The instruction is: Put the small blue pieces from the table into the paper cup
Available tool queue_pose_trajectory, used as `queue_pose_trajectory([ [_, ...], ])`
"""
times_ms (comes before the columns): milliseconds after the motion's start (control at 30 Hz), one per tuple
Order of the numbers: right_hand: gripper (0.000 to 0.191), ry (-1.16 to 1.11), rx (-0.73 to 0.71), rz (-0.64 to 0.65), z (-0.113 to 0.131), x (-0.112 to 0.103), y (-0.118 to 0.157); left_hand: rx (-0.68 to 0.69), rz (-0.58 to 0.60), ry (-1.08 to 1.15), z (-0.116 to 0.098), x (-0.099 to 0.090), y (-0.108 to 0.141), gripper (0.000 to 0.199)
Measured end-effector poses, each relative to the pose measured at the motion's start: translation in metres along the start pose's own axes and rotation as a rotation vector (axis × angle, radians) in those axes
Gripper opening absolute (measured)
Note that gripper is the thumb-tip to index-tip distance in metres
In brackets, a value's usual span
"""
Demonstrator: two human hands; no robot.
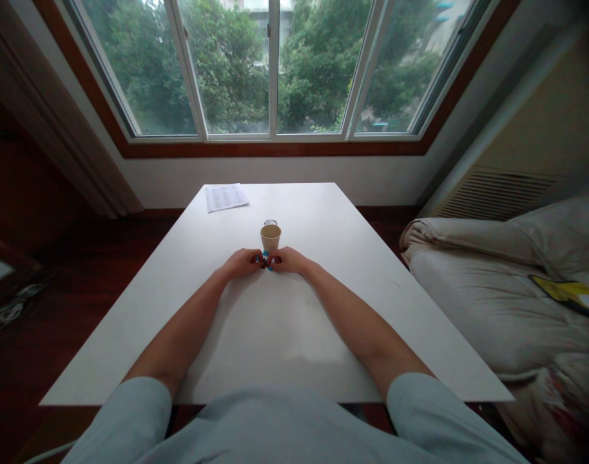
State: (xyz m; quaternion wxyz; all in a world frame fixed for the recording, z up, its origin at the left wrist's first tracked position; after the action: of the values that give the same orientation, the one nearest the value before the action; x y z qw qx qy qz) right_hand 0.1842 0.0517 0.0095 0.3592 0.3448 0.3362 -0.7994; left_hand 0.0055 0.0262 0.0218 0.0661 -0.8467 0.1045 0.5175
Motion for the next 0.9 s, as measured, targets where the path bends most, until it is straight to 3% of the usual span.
queue_pose_trajectory([
  [267, 0.016, -0.032, 0.018, -0.033, -0.004, 0.001, 0.000, 0.040, 0.039, 0.007, -0.003, 0.000, 0.002, 0.025],
  [600, 0.029, -0.531, 0.181, -0.554, -0.040, -0.020, 0.014, 0.055, 0.047, -0.005, -0.004, -0.003, -0.001, 0.021],
  [900, 0.032, -0.565, 0.235, -0.874, -0.068, -0.030, 0.023, 0.047, 0.013, -0.018, 0.000, 0.000, -0.006, 0.018],
])
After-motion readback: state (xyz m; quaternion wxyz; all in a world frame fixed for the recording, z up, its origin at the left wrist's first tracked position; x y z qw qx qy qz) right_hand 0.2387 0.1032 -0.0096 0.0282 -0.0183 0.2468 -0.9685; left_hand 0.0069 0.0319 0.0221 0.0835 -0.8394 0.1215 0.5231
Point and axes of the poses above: each hand's wrist, its own y-axis away from the middle knuckle, its own x-axis out of the palm, z = x × y, the point moved 5 cm from there along -y, towards the middle knuckle, and after that the axes turned 14 degrees about -x, right-handed, at the moved point
